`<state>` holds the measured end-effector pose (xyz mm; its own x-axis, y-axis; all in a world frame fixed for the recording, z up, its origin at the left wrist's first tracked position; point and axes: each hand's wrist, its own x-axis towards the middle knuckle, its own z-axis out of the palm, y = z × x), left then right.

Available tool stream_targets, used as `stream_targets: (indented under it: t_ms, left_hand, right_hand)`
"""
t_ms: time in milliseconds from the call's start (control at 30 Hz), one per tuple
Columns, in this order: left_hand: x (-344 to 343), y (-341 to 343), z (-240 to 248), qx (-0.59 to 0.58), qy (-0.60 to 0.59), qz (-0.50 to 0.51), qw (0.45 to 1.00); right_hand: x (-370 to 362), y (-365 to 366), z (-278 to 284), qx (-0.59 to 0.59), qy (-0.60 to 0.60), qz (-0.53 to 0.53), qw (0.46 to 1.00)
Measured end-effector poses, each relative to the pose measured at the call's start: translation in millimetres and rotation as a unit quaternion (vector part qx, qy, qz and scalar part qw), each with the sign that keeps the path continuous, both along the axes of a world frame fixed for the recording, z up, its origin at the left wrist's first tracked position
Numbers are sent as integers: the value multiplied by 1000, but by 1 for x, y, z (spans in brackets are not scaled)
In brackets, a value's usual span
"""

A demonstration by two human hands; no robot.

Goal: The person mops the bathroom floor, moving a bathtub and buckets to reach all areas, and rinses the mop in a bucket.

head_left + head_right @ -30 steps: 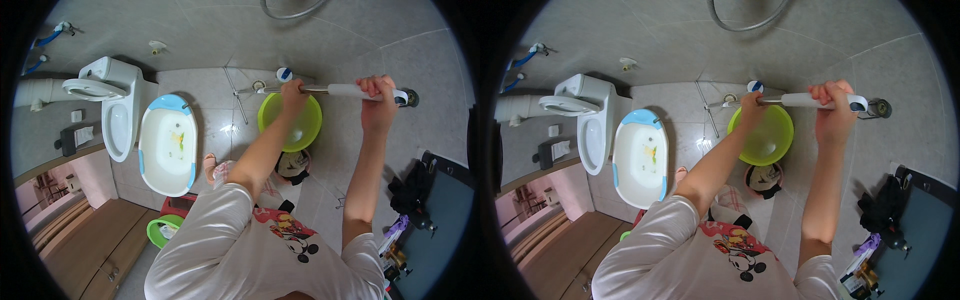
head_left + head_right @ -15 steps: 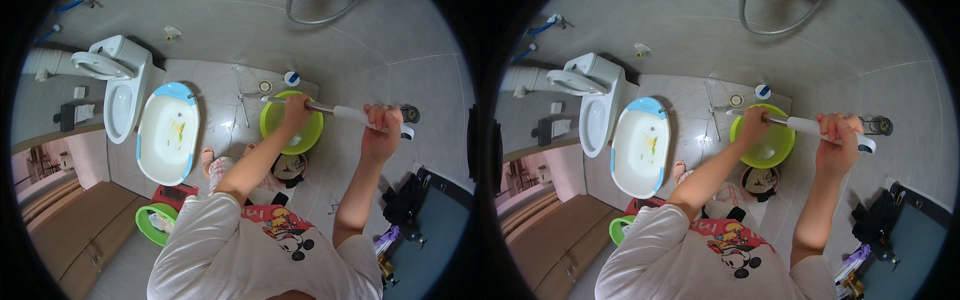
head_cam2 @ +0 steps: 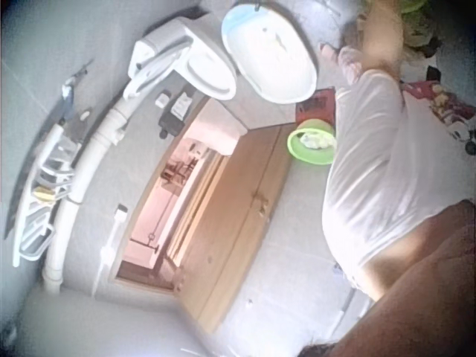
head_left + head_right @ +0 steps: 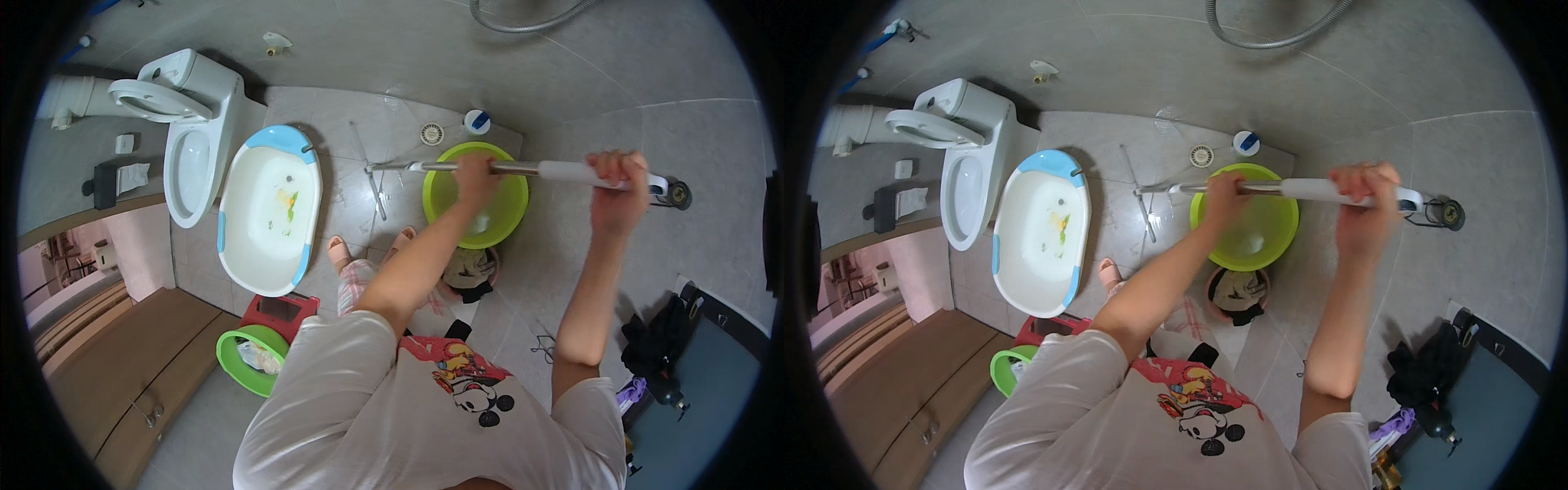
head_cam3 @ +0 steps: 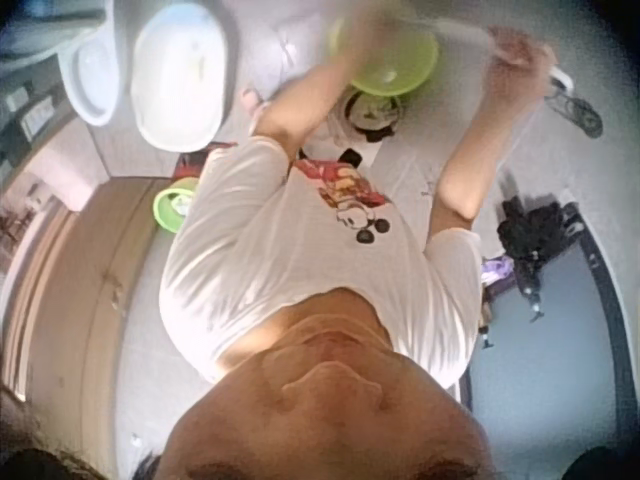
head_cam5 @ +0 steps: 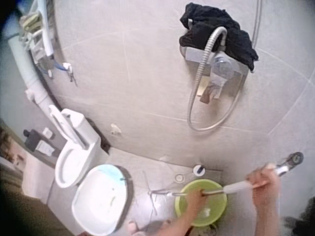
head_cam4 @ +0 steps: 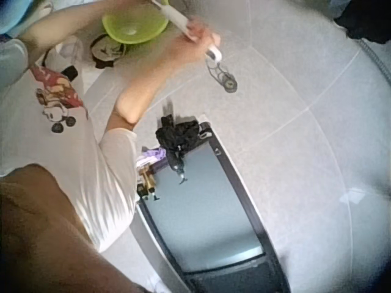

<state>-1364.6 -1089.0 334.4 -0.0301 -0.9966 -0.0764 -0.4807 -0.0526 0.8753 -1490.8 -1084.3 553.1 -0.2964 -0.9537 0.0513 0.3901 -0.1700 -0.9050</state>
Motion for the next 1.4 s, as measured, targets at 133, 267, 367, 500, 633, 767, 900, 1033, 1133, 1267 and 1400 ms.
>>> stream_targets:
  t_ms: [133,267,367,500,633,767,900,1033,1133,1267,1400]
  left_hand:
    - [-61,-14,15,114,88,-113,983]
    - [-103,-1,37,-7,49,-92,995]
    - [-95,-3,38,12,74,-121,990]
    - [-60,-2,53,0,84,-116,990]
    - [-4,-6,80,-38,126,9,991]
    - [64,-40,79,24,125,19,992]
    - [132,-65,94,-14,173,62,983]
    - [205,-58,61,-77,27,128,988]
    - [264,-30,12,22,74,164,983]
    - [342,22,-7,201,87,199,955]
    - [404,82,-48,265,114,277,916]
  right_hand:
    - [-46,14,19,-1,29,-57,998]
    - [-58,29,37,18,56,-159,985]
    - [-56,36,40,17,74,-160,984]
    - [-22,34,50,-34,116,-65,991]
    - [35,5,69,-88,131,56,986]
    - [98,-40,78,-125,118,176,969]
    - [160,-96,73,-150,114,237,953]
    - [224,-170,74,-85,128,335,930]
    - [258,-233,61,-55,146,182,971]
    - [255,-293,22,40,238,42,969]
    - [233,-314,-32,106,297,-29,949]
